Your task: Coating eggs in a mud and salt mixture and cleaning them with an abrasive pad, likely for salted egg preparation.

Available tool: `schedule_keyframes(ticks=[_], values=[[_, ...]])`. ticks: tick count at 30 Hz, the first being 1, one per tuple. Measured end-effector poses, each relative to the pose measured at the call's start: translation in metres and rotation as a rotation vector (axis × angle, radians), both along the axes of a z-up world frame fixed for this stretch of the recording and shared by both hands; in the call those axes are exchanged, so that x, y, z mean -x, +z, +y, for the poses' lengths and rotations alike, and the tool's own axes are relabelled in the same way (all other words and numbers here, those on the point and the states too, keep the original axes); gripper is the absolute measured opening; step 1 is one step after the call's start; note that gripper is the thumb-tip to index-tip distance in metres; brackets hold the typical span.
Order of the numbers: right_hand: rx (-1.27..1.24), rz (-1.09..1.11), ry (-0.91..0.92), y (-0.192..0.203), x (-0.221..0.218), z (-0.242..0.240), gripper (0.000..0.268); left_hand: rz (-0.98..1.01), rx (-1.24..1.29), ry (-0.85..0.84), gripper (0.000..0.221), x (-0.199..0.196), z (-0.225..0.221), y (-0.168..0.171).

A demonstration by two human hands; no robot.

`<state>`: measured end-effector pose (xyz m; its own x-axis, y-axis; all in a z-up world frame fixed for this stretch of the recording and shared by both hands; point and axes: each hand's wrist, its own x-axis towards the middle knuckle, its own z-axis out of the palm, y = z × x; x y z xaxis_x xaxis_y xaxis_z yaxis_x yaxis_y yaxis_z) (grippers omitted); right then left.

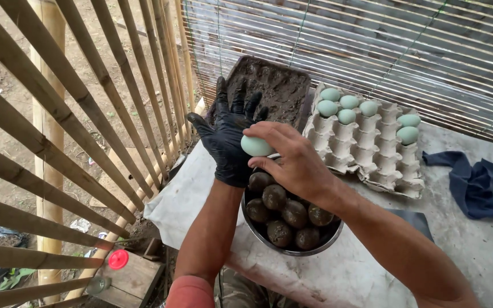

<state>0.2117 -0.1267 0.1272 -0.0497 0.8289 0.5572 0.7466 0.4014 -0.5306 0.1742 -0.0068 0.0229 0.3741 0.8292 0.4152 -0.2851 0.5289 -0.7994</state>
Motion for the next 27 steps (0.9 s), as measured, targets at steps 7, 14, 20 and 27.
schedule_keyframes(ticks=[7, 14, 20, 27], values=[[-0.061, -0.066, -0.053, -0.011, 0.025, 0.008, 0.056, -0.633, 0.258, -0.145, 0.098, -0.037, -0.02, -0.039], [0.019, -0.079, -0.154, -0.004, 0.03, 0.008, 0.057, -0.377, 0.195, -0.162, 0.103, -0.034, 0.056, -0.115], [0.064, 0.079, -0.099, 0.006, 0.017, 0.0, 0.051, 0.766, -0.284, 0.176, 0.11, 0.024, 0.062, -0.025], [0.019, 0.158, -0.099, -0.015, 0.016, 0.007, 0.051, 0.737, -0.291, 0.241, 0.109, 0.015, 0.073, -0.081]])
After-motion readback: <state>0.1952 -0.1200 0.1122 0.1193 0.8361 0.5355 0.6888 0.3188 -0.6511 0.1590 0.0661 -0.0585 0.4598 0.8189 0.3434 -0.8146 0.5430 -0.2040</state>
